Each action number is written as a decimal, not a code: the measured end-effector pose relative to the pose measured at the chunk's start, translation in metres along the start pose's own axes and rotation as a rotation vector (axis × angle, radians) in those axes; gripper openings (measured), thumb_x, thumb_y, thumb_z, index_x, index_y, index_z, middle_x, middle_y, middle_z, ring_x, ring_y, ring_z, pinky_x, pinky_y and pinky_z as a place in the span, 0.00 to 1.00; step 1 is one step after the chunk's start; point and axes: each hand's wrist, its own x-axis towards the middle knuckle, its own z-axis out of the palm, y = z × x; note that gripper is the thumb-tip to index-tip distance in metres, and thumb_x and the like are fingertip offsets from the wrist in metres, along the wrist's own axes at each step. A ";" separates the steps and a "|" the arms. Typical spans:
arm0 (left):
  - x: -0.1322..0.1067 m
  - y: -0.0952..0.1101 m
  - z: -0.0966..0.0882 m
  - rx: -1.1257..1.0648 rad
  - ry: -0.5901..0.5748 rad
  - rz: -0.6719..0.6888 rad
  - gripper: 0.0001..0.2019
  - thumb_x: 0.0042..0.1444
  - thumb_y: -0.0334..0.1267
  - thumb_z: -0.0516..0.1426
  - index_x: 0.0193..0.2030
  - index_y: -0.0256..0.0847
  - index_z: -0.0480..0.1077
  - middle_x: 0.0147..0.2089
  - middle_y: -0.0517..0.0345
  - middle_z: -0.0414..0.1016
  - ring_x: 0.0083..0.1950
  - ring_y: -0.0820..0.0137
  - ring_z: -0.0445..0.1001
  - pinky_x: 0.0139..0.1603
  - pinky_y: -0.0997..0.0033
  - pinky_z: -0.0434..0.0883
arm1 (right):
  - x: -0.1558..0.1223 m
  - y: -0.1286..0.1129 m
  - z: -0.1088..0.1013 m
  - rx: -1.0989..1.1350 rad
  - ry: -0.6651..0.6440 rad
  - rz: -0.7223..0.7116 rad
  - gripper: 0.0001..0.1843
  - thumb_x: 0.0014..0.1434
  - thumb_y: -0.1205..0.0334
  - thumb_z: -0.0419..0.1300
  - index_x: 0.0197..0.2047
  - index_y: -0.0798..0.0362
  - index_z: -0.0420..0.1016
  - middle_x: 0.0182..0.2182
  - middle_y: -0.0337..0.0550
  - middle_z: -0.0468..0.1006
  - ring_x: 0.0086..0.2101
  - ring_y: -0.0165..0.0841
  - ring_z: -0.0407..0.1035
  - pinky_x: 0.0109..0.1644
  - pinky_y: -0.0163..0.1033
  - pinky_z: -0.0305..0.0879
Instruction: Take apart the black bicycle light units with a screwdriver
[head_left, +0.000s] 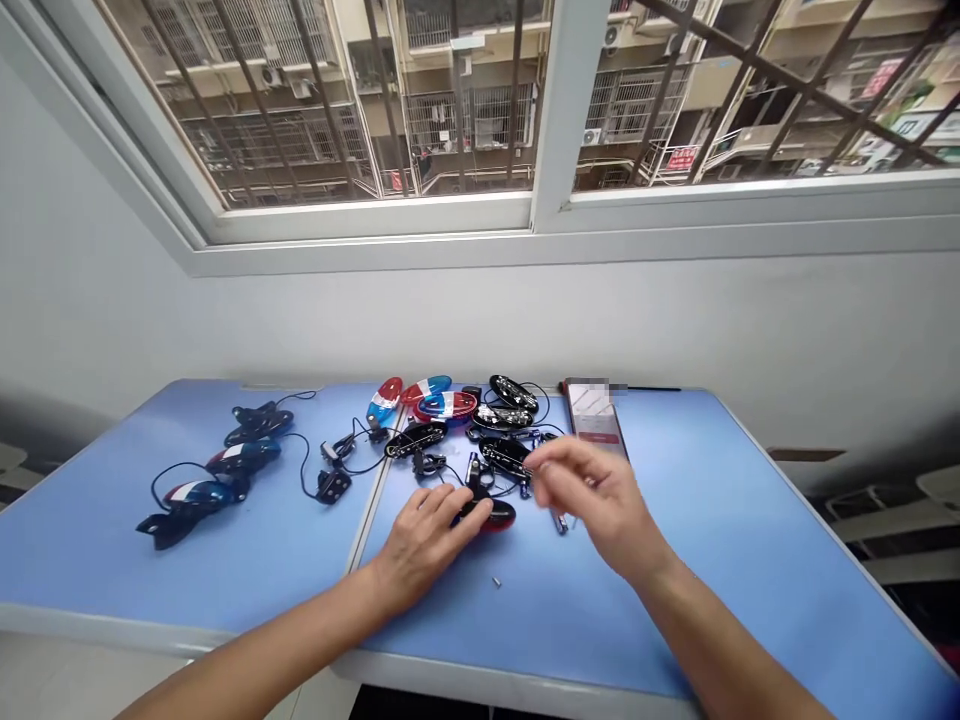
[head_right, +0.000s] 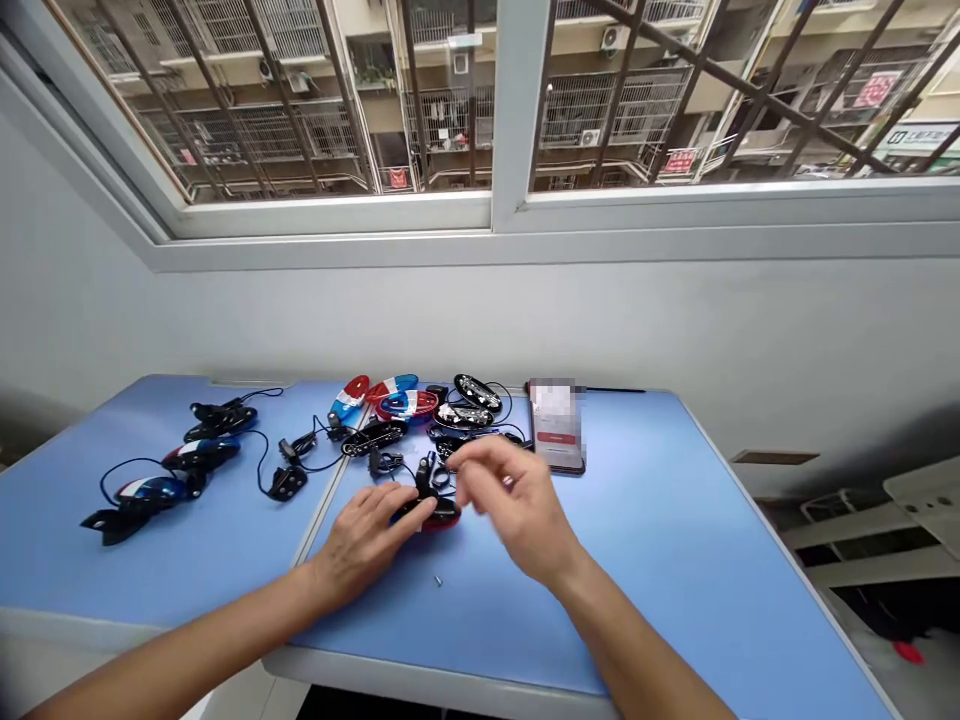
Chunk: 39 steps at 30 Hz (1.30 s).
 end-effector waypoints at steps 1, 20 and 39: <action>-0.001 -0.003 0.000 0.011 0.006 -0.026 0.16 0.66 0.26 0.49 0.56 0.42 0.69 0.46 0.49 0.75 0.49 0.62 0.74 0.46 0.64 0.70 | -0.004 -0.001 0.003 -0.139 -0.163 0.002 0.10 0.63 0.62 0.54 0.36 0.52 0.76 0.21 0.36 0.76 0.22 0.28 0.68 0.25 0.33 0.60; -0.011 -0.008 -0.011 -0.038 -0.028 0.020 0.18 0.66 0.24 0.46 0.55 0.38 0.70 0.45 0.48 0.75 0.47 0.62 0.73 0.46 0.63 0.68 | 0.000 0.071 0.024 -1.232 -0.148 -0.320 0.05 0.64 0.71 0.57 0.41 0.55 0.73 0.30 0.46 0.79 0.30 0.36 0.76 0.23 0.35 0.57; -0.031 0.006 -0.013 -0.445 0.009 -0.250 0.20 0.66 0.29 0.51 0.64 0.38 0.56 0.50 0.46 0.72 0.51 0.63 0.73 0.50 0.65 0.75 | -0.021 0.064 0.026 0.080 0.140 -0.130 0.16 0.66 0.68 0.49 0.51 0.46 0.73 0.30 0.38 0.73 0.25 0.27 0.64 0.25 0.31 0.64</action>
